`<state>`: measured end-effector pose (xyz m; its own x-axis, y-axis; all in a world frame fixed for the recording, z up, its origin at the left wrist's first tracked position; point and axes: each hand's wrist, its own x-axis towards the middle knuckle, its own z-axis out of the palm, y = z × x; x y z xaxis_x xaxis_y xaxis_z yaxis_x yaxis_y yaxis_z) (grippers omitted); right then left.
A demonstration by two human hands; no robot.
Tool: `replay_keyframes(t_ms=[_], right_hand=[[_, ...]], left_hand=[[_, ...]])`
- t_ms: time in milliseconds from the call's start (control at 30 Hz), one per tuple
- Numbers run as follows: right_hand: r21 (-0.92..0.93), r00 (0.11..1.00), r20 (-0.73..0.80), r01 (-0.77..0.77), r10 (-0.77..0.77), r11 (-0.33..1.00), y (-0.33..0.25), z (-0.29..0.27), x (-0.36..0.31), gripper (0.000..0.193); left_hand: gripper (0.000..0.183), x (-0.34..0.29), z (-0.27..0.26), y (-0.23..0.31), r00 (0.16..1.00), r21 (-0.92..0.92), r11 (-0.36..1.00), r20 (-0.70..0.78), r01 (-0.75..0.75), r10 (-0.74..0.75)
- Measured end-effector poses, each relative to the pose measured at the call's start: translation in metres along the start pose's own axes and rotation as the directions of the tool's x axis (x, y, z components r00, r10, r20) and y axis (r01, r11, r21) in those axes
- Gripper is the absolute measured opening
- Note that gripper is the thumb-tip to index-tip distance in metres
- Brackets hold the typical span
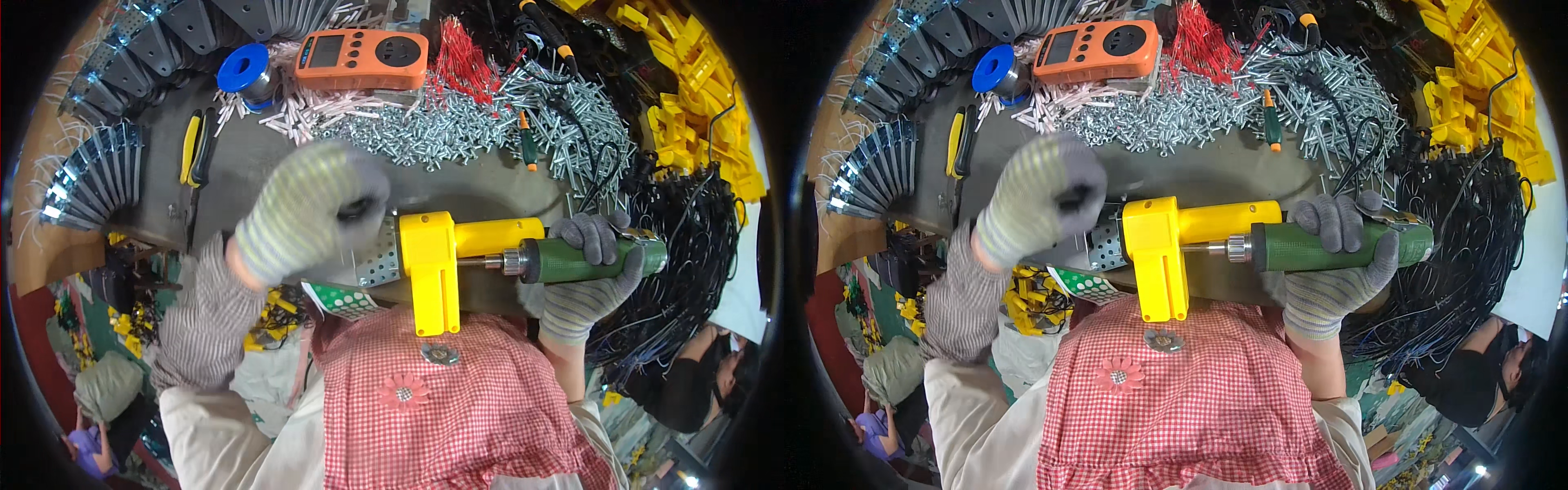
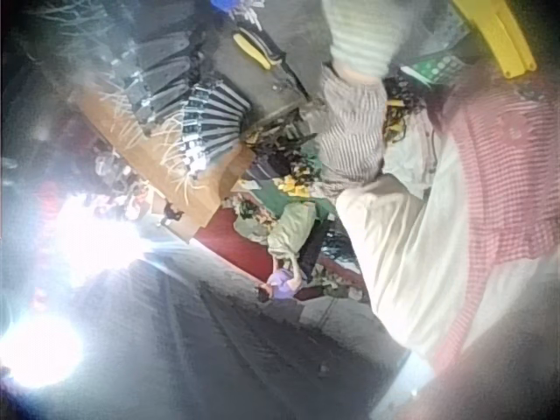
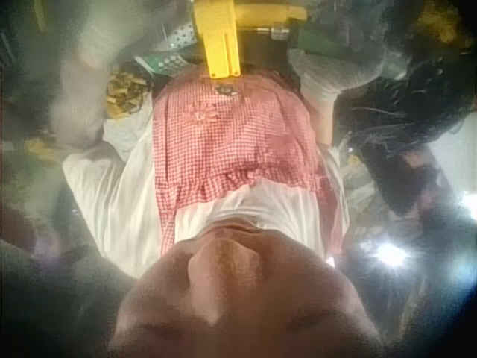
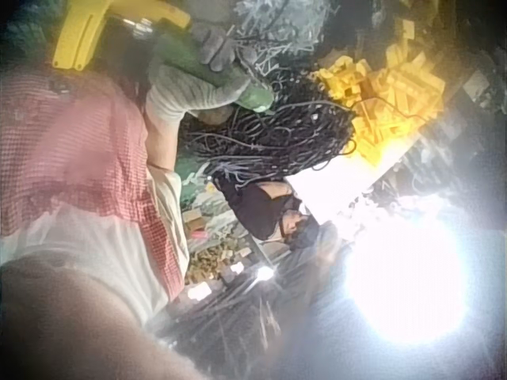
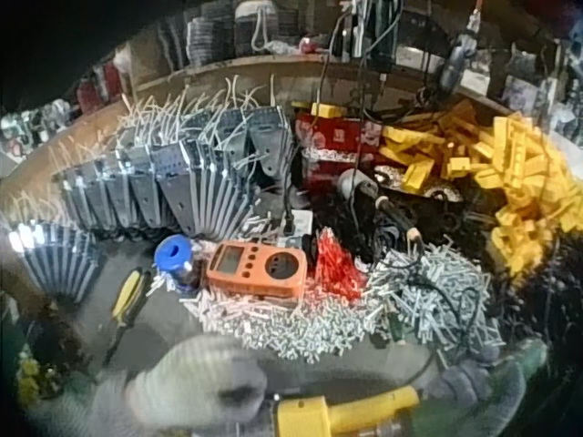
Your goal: The person assembles small electronic components, a small PCB, and wires into a yellow plastic housing by screwing them together with an electric screwdriver, wiring them with pliers, and soldering them with a soldering iron.
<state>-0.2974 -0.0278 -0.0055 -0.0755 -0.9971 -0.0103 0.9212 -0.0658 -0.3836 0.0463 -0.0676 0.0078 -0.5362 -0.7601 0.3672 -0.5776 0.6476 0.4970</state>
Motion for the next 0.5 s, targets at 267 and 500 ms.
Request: replay_keyframes(t_ms=[267,500], right_hand=[[0.003,1.0,0.002,-0.002,0.002,1.0,0.002,0.005,0.002,0.039],[-0.028,1.0,0.028,0.015,-0.014,0.999,0.004,0.01,-0.002,0.04]], left_hand=[[0.012,-0.028,0.003,0.006,0.92,0.308,0.881,-0.279,0.358,-0.276],[0.02,0.021,0.019,0.006,1.0,0.374,0.927,0.002,-0.023,0.024]])
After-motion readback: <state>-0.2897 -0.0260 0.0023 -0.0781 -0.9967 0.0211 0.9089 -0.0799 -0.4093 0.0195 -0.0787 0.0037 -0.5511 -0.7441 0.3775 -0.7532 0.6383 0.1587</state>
